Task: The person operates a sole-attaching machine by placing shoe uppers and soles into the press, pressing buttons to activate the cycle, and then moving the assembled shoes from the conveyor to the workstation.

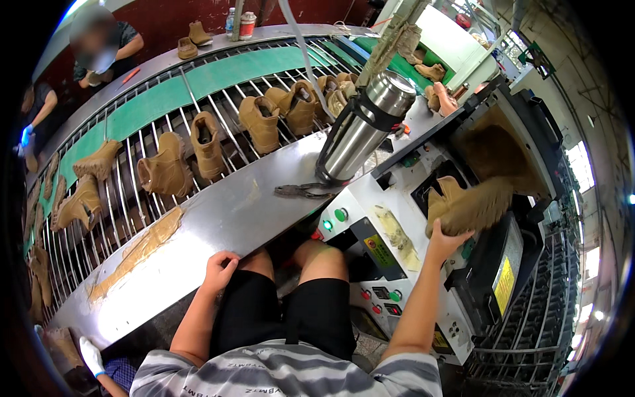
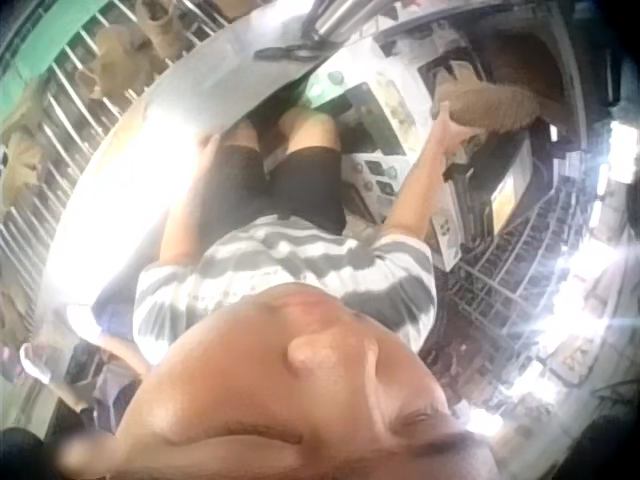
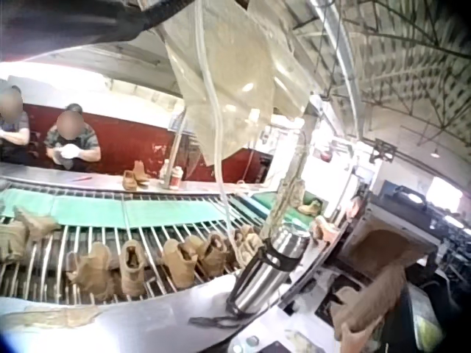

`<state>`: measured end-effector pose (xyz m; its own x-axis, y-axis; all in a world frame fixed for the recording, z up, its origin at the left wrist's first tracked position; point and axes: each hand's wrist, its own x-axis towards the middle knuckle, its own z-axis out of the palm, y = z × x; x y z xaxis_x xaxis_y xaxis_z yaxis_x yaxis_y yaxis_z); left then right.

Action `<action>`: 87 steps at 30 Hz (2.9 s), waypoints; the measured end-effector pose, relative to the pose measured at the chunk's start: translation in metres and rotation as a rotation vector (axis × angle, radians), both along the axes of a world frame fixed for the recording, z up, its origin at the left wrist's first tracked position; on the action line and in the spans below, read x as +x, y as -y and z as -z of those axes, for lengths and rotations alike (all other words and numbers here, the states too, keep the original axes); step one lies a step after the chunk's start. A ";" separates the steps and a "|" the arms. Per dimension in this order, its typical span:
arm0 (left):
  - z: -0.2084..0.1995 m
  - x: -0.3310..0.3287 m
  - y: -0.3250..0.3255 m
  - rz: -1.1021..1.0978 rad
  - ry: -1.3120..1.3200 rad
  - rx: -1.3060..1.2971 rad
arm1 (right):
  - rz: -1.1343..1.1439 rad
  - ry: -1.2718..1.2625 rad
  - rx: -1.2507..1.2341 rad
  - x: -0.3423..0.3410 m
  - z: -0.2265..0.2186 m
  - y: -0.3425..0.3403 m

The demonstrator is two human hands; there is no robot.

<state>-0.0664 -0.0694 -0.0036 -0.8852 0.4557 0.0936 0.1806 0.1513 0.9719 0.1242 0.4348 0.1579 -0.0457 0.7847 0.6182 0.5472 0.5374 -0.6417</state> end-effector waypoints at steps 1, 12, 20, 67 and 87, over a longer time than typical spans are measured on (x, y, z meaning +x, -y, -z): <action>0.005 -0.001 0.000 -0.015 0.017 0.001 | 0.061 -0.078 -0.031 0.003 0.004 0.009; -0.069 0.004 -0.026 0.557 0.512 0.734 | -1.186 -0.496 -0.597 -0.068 0.021 0.193; -0.077 -0.013 0.121 -0.098 0.566 1.431 | -1.370 0.277 -0.399 -0.096 -0.019 0.308; -0.066 -0.359 0.336 -0.626 0.550 0.657 | -1.529 0.584 -0.041 -0.267 0.165 0.497; -0.133 0.038 -0.056 0.727 0.602 0.342 | -1.469 -1.179 -1.433 -0.086 0.038 0.257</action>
